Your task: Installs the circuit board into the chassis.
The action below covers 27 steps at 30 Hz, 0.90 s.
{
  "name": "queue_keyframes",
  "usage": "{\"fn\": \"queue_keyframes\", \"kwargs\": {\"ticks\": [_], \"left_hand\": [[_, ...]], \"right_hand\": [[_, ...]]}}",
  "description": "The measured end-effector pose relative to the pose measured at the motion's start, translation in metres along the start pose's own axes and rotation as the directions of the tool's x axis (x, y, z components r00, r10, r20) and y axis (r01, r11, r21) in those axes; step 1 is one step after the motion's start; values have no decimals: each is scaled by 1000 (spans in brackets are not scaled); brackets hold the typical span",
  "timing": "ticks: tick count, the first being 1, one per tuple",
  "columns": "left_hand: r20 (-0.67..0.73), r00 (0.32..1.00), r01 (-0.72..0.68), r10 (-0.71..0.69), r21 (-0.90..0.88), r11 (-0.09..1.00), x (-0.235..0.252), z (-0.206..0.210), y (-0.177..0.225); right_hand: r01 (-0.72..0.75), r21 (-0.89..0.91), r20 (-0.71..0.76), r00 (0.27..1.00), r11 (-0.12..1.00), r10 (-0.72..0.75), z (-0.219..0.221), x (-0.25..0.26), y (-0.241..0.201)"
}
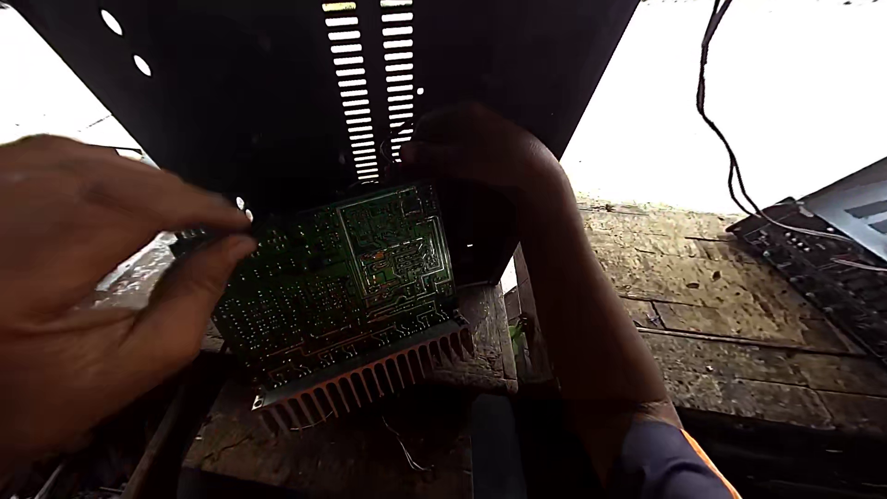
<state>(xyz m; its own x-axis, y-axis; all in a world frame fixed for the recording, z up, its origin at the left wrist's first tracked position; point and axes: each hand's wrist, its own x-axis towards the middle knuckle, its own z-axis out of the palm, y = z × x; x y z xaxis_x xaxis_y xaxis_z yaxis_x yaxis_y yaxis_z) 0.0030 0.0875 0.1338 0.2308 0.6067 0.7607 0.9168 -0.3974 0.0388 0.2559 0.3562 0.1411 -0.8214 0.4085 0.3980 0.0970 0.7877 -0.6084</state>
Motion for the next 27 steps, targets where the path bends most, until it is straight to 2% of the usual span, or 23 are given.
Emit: {"fn": "queue_keyframes", "kwargs": {"ticks": [2, 4, 6, 9, 16, 22, 27], "left_hand": [[139, 963, -245, 232, 84, 966, 60, 17, -12], [303, 896, -364, 324, 86, 927, 105, 40, -14], [419, 845, -381, 331, 37, 924, 131, 66, -21], [500, 803, -359, 325, -31, 933, 149, 95, -27], [459, 820, -369, 343, -36, 929, 147, 99, -24], [413, 805, -462, 426, -13, 887, 136, 87, -21], [398, 797, -495, 454, 0, 869, 131, 84, -18]], "right_hand": [[57, 30, 32, 998, 998, -58, -3, 2, 4], [91, 27, 34, 995, 995, -92, -1, 2, 6], [114, 49, 36, 993, 992, -116, 1, 3, 9], [120, 121, 45, 991, 985, -126, 2, 0, 11], [56, 235, 34, 997, 970, -66, 6, -8, 12], [189, 226, -26, 982, 956, -188, 10, -10, 13], [162, 246, -42, 987, 956, -156, 10, -13, 10]]}}
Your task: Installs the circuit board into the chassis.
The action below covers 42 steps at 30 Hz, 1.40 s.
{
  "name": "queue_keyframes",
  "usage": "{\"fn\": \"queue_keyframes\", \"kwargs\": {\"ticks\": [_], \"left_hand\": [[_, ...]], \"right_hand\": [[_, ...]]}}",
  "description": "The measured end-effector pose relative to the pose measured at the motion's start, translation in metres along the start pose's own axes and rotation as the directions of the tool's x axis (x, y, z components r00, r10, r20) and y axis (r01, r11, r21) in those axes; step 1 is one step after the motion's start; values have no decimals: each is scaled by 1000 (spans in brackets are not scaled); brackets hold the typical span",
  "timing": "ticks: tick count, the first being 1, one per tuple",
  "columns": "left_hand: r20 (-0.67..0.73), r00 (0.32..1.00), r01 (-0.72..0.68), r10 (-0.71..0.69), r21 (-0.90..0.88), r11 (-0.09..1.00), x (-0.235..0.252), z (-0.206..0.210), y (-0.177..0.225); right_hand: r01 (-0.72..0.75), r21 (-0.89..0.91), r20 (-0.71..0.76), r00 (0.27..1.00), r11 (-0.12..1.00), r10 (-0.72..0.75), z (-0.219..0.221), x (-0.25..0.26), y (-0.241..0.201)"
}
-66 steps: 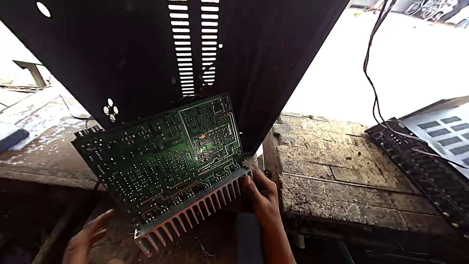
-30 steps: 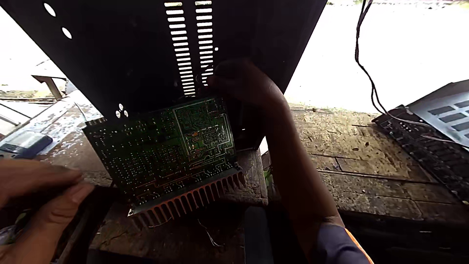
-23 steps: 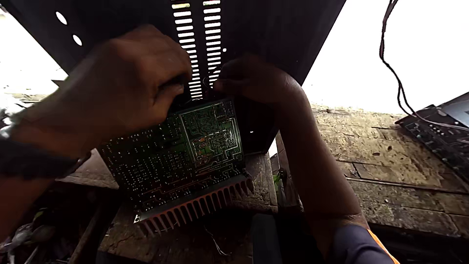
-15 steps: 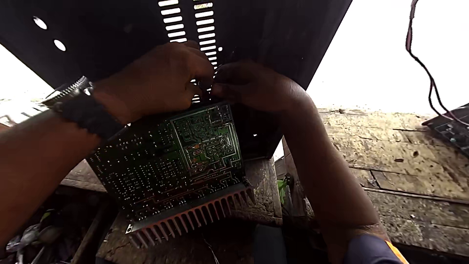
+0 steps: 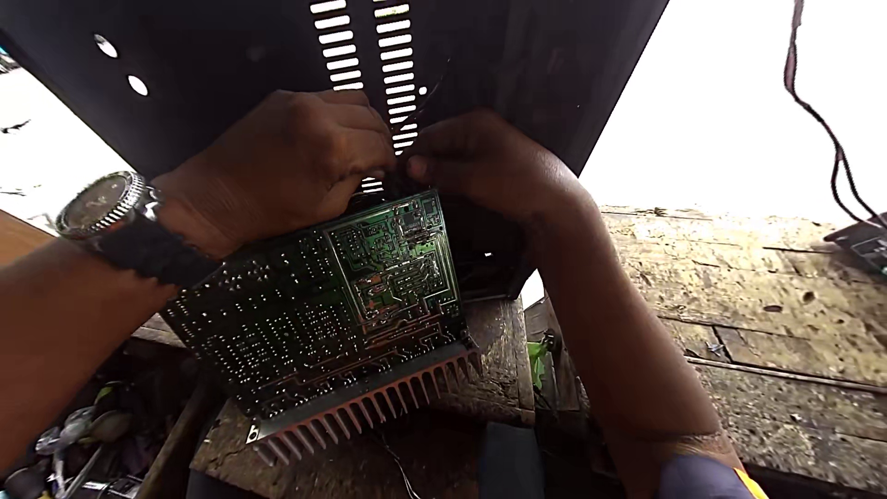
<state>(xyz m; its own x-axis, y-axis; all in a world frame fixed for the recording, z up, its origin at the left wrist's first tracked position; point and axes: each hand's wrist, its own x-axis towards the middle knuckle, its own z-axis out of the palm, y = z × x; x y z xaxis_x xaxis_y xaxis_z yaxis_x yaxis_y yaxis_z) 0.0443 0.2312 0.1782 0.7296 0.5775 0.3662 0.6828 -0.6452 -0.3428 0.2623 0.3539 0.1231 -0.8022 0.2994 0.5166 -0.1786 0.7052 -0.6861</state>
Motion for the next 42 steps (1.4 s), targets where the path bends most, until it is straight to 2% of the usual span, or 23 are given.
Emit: {"fn": "queue_keyframes", "kwargs": {"ticks": [10, 20, 26, 31, 34, 36, 42], "left_hand": [[-103, 983, 143, -154, -107, 984, -1, 10, 28], [-33, 972, 229, -233, -83, 970, 4, 8, 36], [-7, 919, 383, -393, -214, 899, 10, 3, 33], [44, 911, 399, -409, -339, 852, 4, 1, 28], [47, 906, 409, -421, -356, 840, 3, 1, 28], [52, 899, 425, -436, -351, 834, 3, 2, 27], [26, 889, 442, -458, -314, 840, 7, 5, 31]], "right_hand": [[-27, 22, -9, 1000, 999, 28, 1, -1, -1], [-117, 85, -41, 992, 990, 120, 6, 2, -1], [-173, 144, -59, 981, 974, 183, 6, 0, -5], [-223, 205, -98, 964, 953, 247, 11, 2, -5], [-249, 210, -112, 955, 946, 276, 13, 3, -7], [-233, 216, -120, 957, 948, 263, 14, 4, -6], [-83, 196, -55, 994, 977, 95, 10, 5, 4]]}}
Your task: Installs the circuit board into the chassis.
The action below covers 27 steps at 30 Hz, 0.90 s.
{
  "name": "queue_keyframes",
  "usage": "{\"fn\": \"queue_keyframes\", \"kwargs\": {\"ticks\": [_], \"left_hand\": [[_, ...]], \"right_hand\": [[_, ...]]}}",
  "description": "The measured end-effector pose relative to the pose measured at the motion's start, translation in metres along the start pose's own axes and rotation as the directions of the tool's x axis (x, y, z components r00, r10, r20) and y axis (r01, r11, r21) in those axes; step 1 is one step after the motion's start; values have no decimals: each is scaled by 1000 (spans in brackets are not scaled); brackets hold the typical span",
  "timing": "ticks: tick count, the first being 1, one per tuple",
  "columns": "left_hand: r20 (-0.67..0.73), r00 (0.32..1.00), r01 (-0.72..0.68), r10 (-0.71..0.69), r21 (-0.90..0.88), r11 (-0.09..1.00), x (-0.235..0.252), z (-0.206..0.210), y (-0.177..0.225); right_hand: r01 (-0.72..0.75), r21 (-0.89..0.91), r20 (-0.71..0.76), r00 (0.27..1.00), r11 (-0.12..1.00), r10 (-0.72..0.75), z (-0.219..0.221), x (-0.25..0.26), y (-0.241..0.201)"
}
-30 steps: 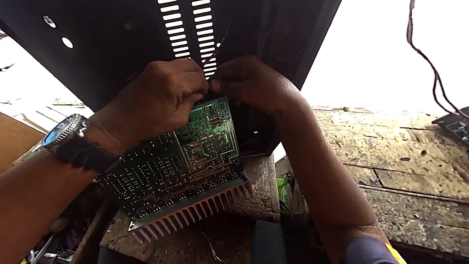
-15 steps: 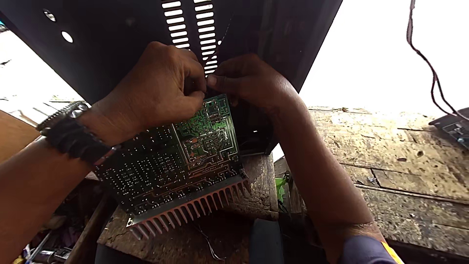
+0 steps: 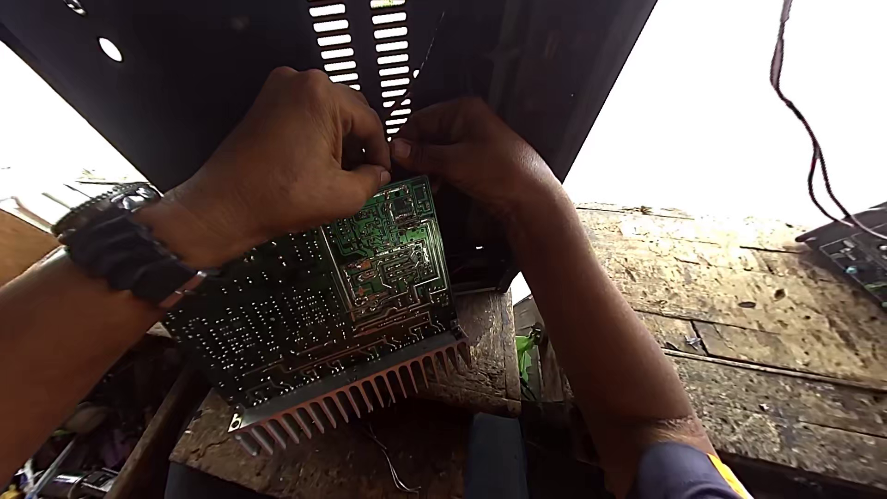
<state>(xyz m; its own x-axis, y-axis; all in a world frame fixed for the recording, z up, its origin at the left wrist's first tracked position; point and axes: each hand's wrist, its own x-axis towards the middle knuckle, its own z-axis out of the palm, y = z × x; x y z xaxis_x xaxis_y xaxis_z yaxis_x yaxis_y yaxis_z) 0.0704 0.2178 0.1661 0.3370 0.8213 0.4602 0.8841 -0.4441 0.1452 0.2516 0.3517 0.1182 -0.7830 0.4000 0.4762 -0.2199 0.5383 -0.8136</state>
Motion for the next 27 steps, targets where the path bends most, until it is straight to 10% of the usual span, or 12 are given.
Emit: {"fn": "queue_keyframes", "kwargs": {"ticks": [27], "left_hand": [[18, 994, 112, -111, -32, 993, 3, -2, 10]], "right_hand": [[144, -192, 45, 989, 971, -138, -4, 0, -4]]}}
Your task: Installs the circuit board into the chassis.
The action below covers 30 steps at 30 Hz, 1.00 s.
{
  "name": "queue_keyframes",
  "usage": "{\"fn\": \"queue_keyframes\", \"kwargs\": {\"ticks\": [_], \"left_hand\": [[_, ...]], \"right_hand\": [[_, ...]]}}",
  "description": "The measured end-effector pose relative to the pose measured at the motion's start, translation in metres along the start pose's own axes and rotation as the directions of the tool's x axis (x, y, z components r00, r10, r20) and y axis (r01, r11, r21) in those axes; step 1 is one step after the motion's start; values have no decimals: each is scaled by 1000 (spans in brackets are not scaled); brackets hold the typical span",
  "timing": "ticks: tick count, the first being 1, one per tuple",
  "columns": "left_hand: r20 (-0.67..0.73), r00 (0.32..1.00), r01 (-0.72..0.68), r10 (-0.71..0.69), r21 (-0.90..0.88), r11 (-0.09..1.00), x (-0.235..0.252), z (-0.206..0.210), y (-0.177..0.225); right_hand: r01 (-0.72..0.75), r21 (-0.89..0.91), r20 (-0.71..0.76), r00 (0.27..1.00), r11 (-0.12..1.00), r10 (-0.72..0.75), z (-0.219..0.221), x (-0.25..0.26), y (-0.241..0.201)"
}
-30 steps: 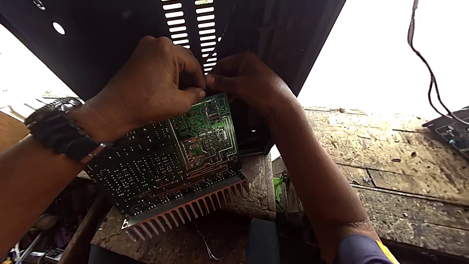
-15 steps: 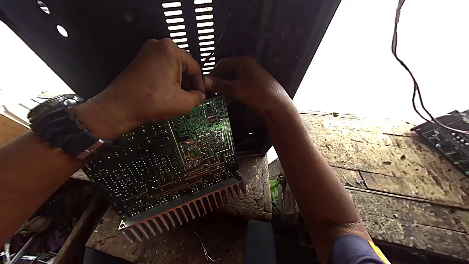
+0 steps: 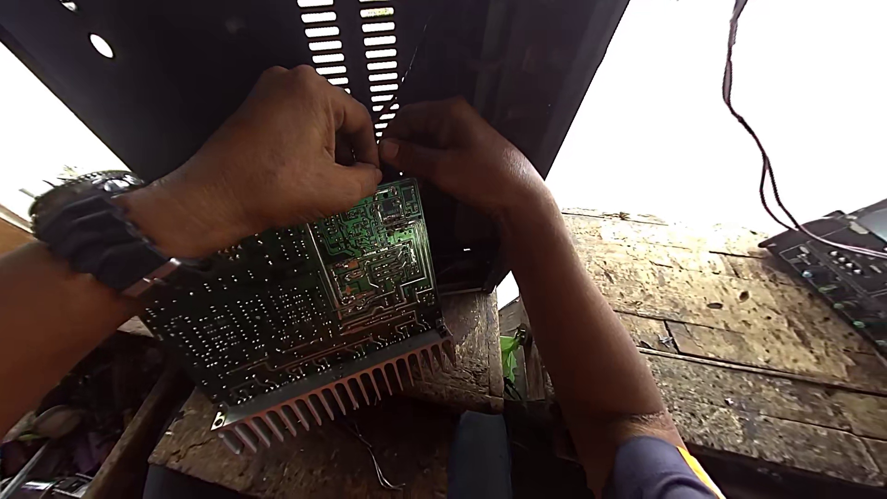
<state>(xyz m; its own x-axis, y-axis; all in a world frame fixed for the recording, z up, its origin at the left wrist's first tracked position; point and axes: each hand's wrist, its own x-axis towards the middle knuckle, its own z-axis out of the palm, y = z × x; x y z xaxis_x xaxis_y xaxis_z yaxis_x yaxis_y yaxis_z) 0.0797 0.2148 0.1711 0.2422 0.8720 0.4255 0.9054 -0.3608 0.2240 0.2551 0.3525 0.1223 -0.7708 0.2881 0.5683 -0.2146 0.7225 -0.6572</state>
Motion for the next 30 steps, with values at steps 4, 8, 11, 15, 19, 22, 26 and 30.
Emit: {"fn": "queue_keyframes", "kwargs": {"ticks": [4, 8, 11, 15, 19, 22, 26, 30], "left_hand": [[3, 1000, 6, -6, 5, 1000, 1, 0, -1], [8, 1000, 11, -11, -1, 1000, 2, 0, -4], [16, 1000, 13, -13, -17, 1000, 2, 1, -5], [1, 1000, 4, -4, -7, 1000, 2, 2, -6], [18, 1000, 13, -13, -17, 1000, 4, 2, -8], [35, 999, 11, -10, -22, 1000, 6, 1, -8], [43, 999, 28, -27, -24, 999, 6, -1, -7], [39, 998, 41, -39, -49, 998, 6, 0, -8]], "right_hand": [[-69, -52, -91, 994, 996, 64, 3, 0, 4], [-39, -49, -32, 999, 998, 38, 2, 2, 5], [-27, -71, 16, 999, 997, 28, 1, 1, 3], [31, -120, 83, 996, 992, -21, 0, 1, 4], [20, -45, 95, 995, 999, -16, -2, 0, 4], [-13, 0, 106, 994, 1000, 13, -4, -1, 3], [-41, 74, 36, 999, 996, 39, -1, 0, 8], [-137, 125, -37, 989, 983, 142, 5, 2, 8]]}}
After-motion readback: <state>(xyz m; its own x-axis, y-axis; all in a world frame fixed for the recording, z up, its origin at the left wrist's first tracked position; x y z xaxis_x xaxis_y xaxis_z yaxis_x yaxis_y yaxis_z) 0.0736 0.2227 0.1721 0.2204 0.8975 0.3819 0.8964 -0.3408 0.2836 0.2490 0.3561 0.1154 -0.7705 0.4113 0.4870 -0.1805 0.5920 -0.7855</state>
